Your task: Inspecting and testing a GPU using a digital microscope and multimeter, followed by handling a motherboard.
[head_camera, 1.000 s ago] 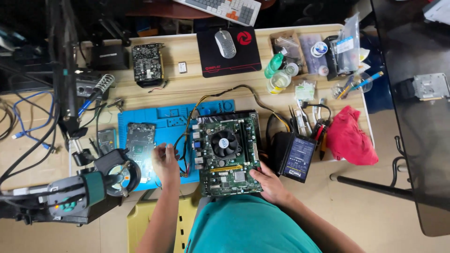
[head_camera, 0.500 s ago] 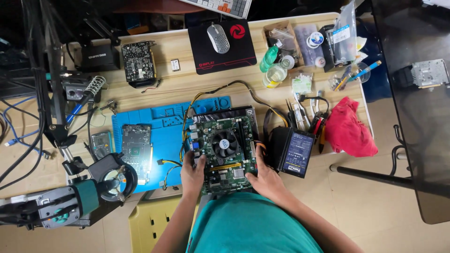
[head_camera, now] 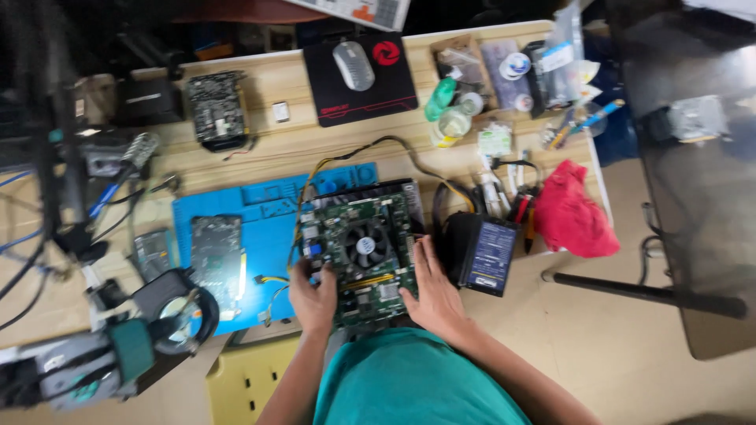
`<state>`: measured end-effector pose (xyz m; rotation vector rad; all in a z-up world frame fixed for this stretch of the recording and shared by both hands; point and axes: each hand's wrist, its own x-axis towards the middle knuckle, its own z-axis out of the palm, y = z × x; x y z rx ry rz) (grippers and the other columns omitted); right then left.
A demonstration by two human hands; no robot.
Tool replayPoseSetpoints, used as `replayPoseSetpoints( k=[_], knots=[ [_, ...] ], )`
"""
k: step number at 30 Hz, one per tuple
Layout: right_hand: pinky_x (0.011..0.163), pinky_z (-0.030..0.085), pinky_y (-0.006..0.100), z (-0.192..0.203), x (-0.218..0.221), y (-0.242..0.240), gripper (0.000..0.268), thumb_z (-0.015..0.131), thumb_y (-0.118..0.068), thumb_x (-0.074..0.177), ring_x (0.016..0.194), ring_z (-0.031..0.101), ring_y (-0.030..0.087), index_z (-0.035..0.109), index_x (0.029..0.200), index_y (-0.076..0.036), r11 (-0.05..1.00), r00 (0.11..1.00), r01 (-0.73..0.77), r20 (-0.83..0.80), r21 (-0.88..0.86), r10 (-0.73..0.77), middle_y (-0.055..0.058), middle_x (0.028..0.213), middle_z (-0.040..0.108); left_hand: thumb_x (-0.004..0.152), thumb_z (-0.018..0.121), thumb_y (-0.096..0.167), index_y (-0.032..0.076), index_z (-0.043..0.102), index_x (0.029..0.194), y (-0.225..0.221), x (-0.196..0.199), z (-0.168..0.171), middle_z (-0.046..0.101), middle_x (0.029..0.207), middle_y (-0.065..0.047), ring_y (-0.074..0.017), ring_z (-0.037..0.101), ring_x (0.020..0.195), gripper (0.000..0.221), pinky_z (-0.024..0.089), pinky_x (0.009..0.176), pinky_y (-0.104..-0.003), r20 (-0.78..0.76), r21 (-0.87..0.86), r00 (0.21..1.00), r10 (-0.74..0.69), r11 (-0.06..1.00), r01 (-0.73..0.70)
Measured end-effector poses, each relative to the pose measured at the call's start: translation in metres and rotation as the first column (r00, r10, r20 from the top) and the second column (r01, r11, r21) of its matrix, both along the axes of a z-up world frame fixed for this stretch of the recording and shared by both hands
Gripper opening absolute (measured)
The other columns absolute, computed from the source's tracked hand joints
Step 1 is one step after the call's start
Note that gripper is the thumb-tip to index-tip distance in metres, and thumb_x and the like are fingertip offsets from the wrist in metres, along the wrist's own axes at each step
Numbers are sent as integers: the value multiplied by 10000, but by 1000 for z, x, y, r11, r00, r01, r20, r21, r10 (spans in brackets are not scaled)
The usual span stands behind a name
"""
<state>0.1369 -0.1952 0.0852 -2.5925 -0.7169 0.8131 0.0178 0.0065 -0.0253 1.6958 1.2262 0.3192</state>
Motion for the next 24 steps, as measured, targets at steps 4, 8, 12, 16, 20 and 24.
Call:
replayPoseSetpoints(
  k=[4, 8, 12, 16, 20, 24],
  knots=[
    [805, 696, 509, -21, 11, -3, 768, 738, -214, 1010, 1185, 703, 479, 375, 1667, -52, 992, 995, 82, 46, 96, -86, 191, 1671, 353, 999, 755, 205, 1, 606, 1418, 3, -3, -23, 718, 1175, -303, -475, 738, 1086, 490, 623, 768, -583, 98, 17, 994, 43, 999, -45],
    [1027, 635, 505, -11, 11, 9, 699, 653, -259, 1043, 1435, 552, 492, 440, 1617, 79, 994, 995, 48, -84, -100, -56, 219, 1850, 80, 1015, 712, 112, 58, 578, 1363, 9, -2, -25, 703, 1082, -176, -291, 751, 938, 377, 593, 728, -488, 222, -87, 973, 61, 995, -42],
    [1072, 619, 531, -8, 6, 13, 797, 680, -245, 1028, 1512, 458, 522, 349, 1663, 107, 992, 990, 113, -75, -58, -118, 217, 1852, 61, 975, 729, 28, 53, 598, 1315, 4, 3, -7, 689, 1083, -155, -244, 723, 917, 365, 573, 765, -449, 266, -180, 957, 116, 981, -69],
    [1040, 643, 553, -20, 5, 10, 870, 725, -240, 996, 1496, 461, 553, 303, 1668, 116, 985, 983, 171, -67, -11, -171, 222, 1834, 83, 955, 749, 1, 45, 617, 1303, 4, 8, 11, 679, 1062, -142, -202, 688, 913, 375, 564, 779, -408, 277, -210, 951, 136, 974, -78],
    [973, 668, 567, -20, 11, 10, 864, 700, -208, 993, 1344, 619, 541, 280, 1678, 109, 982, 976, 187, -104, -28, -189, 237, 1843, 31, 966, 744, -11, 49, 610, 1291, 2, 11, 24, 650, 1059, -143, -225, 667, 914, 356, 550, 773, -455, 288, -223, 949, 132, 972, -67],
    [900, 705, 474, -32, 16, 3, 831, 695, -220, 989, 1285, 691, 495, 336, 1657, 120, 985, 981, 172, -83, -22, -174, 259, 1813, 178, 958, 767, 2, 82, 612, 1257, 5, 14, 12, 642, 1064, -118, -202, 635, 941, 346, 526, 787, -451, 276, -231, 944, 181, 966, -117]
  ],
)
